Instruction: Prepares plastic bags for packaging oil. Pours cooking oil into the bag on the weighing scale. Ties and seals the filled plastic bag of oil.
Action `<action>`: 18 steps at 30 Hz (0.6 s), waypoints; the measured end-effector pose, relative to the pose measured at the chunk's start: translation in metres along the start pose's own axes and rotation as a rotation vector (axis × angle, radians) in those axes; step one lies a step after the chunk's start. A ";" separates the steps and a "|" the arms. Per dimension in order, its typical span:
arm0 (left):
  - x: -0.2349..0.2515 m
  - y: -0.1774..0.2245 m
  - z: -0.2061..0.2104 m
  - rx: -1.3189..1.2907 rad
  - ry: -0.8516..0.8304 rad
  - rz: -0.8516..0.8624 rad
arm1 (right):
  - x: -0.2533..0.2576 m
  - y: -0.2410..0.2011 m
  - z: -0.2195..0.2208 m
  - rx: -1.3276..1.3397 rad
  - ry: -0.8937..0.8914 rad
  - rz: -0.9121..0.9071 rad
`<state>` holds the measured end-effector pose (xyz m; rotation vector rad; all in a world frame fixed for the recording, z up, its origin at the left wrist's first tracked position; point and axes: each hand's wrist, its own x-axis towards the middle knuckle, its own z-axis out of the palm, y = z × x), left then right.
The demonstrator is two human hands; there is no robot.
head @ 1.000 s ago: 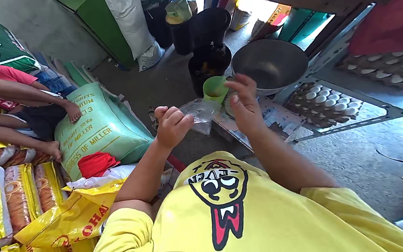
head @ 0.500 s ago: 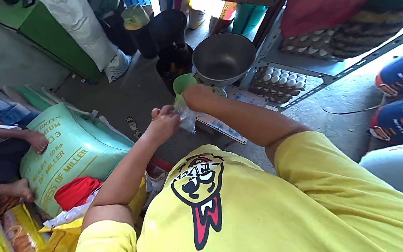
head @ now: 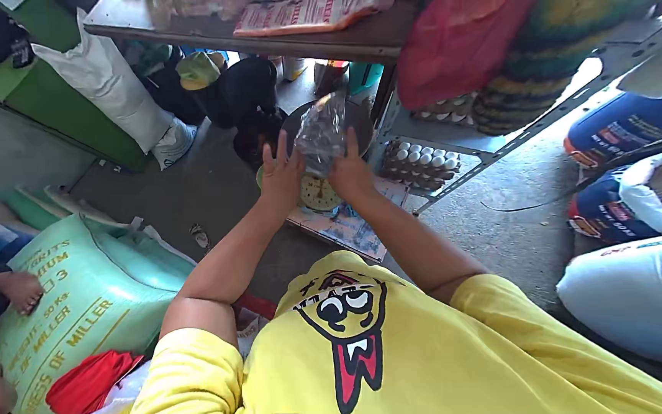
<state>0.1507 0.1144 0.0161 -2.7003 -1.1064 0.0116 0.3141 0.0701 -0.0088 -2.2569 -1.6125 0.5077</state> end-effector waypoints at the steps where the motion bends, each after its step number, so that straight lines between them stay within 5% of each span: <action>1: 0.008 0.004 0.017 0.007 -0.030 0.028 | 0.006 0.011 0.010 -0.011 -0.060 0.027; 8: 0.035 0.010 0.067 -0.079 -0.167 0.110 | 0.040 0.018 0.026 -0.181 -0.265 -0.091; 12: 0.022 -0.018 0.071 -0.402 0.006 0.196 | 0.070 0.014 0.023 -0.041 -0.179 -0.051; 15: 0.006 -0.063 0.104 -0.628 0.117 0.023 | 0.090 0.011 0.020 0.021 -0.110 0.036; 18: -0.004 -0.128 0.161 -0.855 -0.033 -0.252 | 0.101 0.009 0.019 0.120 -0.078 0.141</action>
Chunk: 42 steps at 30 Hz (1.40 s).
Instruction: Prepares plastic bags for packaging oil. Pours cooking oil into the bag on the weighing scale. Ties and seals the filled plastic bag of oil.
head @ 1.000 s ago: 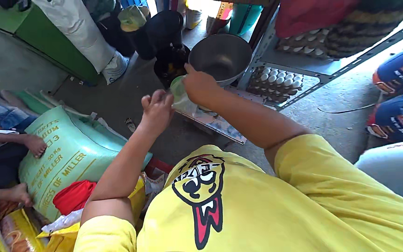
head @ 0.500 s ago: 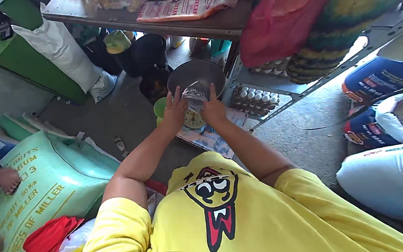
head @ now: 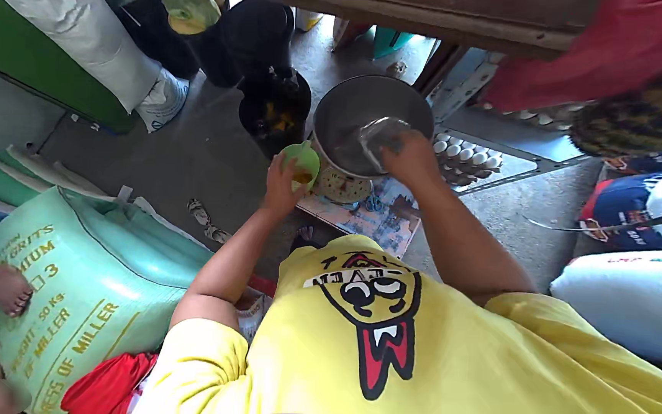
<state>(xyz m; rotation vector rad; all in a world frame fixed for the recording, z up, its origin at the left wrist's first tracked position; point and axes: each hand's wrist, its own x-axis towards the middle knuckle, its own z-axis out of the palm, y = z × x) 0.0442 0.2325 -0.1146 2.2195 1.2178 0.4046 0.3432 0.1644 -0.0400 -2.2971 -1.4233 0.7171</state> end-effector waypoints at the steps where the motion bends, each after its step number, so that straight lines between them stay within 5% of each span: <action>1: 0.005 -0.027 -0.004 -0.042 -0.051 -0.098 | 0.002 -0.001 0.002 0.019 0.013 0.037; 6: 0.025 -0.109 0.010 -0.127 -0.354 -0.450 | 0.010 -0.012 0.022 0.002 0.066 0.160; 11: 0.034 -0.134 0.080 -0.262 -0.543 -0.668 | 0.016 -0.024 0.037 0.025 0.050 0.243; 18: 0.038 -0.136 0.122 -0.284 -0.312 -0.832 | 0.021 -0.048 0.036 -0.167 -0.017 0.279; 28: 0.031 -0.112 0.023 -0.371 -0.113 -0.737 | 0.031 -0.036 0.012 -0.214 -0.131 0.037; 35: -0.014 -0.053 -0.078 -0.117 0.065 -0.367 | 0.045 -0.028 -0.005 -0.092 -0.189 -0.230; 42: -0.026 0.017 -0.152 0.005 0.414 0.017 | 0.072 -0.022 -0.005 -0.204 -0.212 -0.413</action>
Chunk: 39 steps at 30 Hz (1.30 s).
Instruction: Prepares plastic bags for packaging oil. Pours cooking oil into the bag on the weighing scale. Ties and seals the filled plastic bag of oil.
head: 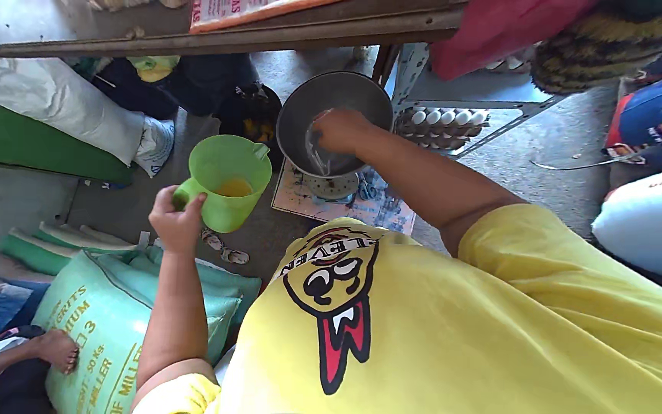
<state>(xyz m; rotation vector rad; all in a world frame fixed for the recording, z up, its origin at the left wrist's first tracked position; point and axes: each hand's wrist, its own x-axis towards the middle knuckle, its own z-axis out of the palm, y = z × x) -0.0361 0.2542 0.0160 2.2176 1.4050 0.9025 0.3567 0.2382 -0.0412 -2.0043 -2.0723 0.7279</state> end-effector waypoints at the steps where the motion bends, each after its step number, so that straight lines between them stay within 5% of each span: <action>1: 0.006 0.010 -0.006 -0.019 0.026 0.024 | 0.002 -0.001 0.000 -0.039 0.002 -0.008; 8: 0.039 0.077 -0.011 -0.100 0.023 0.235 | 0.009 0.002 -0.014 -0.078 -0.129 -0.083; 20: 0.069 0.157 0.008 0.313 -0.167 0.203 | 0.001 -0.030 -0.049 -0.120 -0.350 -0.037; 39: 0.092 0.173 0.029 0.475 -0.330 0.305 | 0.008 -0.029 -0.042 -0.110 -0.408 -0.005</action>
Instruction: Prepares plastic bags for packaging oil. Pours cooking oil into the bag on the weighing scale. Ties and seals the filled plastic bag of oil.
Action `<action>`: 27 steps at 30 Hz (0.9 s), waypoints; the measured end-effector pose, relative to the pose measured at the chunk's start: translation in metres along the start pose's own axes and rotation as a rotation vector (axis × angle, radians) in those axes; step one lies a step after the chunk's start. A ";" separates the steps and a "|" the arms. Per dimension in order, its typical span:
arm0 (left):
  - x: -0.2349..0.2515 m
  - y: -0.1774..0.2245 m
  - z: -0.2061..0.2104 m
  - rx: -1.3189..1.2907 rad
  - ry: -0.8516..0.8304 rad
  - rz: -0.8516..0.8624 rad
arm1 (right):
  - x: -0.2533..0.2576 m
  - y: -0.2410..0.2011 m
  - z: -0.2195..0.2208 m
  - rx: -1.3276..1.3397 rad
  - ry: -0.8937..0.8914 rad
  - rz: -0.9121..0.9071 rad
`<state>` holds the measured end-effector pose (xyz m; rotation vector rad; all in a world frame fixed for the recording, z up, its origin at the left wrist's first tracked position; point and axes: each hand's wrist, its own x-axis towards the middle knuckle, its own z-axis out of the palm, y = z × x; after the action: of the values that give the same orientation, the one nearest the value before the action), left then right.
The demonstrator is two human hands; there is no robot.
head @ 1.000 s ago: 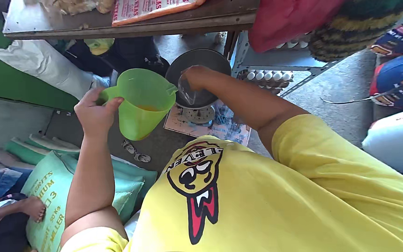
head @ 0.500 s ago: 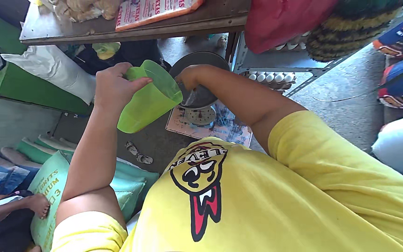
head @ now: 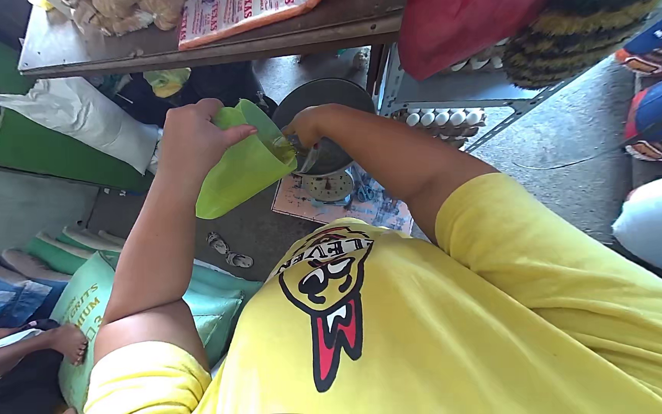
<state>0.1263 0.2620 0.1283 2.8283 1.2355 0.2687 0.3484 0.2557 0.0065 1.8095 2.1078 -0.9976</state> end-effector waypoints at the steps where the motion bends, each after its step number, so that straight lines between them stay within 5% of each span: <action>1: 0.000 -0.001 0.000 0.001 0.001 0.005 | 0.001 0.000 0.001 -0.012 -0.003 0.011; 27: 0.006 0.014 -0.007 0.028 0.021 0.089 | 0.006 0.016 0.022 0.004 0.001 -0.036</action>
<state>0.1388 0.2564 0.1371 2.9164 1.1273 0.2873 0.3555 0.2479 -0.0190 1.7800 2.1483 -1.0107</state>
